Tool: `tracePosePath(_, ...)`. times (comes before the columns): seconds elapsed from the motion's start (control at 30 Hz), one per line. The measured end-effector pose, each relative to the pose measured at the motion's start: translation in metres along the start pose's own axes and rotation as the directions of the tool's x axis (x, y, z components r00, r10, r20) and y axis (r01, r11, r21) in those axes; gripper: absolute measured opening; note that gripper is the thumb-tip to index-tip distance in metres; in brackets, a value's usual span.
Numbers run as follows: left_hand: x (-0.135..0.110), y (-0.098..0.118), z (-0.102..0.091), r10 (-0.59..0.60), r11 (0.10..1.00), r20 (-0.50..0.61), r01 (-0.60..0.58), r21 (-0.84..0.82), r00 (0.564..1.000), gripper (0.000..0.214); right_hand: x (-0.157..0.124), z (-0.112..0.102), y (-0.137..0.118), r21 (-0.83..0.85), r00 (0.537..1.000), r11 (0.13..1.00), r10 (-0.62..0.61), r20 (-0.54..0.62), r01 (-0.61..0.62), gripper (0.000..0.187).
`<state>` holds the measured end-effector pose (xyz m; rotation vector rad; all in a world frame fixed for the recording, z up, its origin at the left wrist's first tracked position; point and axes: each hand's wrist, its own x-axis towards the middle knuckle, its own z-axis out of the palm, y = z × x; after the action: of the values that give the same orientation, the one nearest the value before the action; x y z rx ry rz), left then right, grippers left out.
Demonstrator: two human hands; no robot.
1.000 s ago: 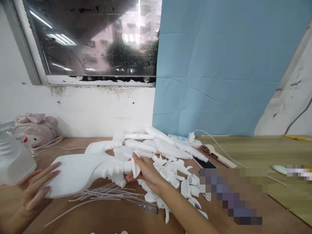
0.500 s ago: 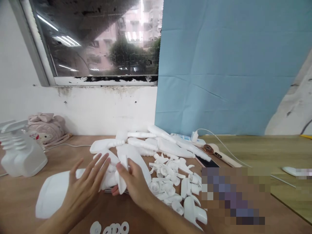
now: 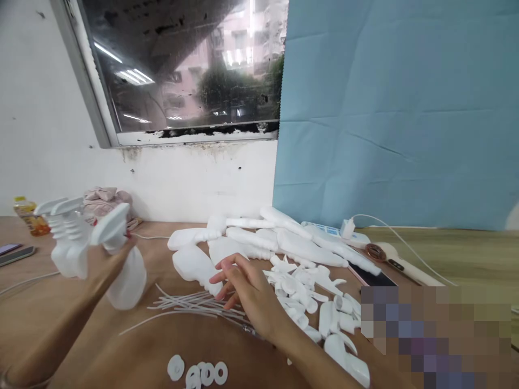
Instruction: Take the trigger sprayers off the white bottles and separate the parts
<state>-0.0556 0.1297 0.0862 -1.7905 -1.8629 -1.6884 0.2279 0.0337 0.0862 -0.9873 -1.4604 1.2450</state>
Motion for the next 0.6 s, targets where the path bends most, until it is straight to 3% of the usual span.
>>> tracePosePath(0.17,0.040,-0.041,-0.010,-0.106,0.994,-0.071,0.106,-0.007,0.992,0.038,0.002,0.002,0.005,-0.065,0.999,0.998,0.021,0.045,-0.018,0.033)
tracePosePath(0.33,0.057,-0.077,-0.012,-0.176,0.984,-0.064,0.178,0.024,0.982,0.037,0.005,0.003,0.008,-0.113,0.997,0.992,0.054,0.054,-0.048,0.033)
tracePosePath(0.47,0.054,-0.091,-0.018,-0.149,0.986,0.015,0.147,0.080,0.989,0.042,0.007,0.004,0.011,-0.149,0.994,0.986,0.084,0.064,-0.073,0.034)
tracePosePath(0.6,0.026,-0.102,-0.026,-0.083,0.980,0.086,0.066,0.190,0.993,0.061,0.007,0.007,0.016,-0.206,0.993,0.975,0.099,0.058,-0.085,0.031)
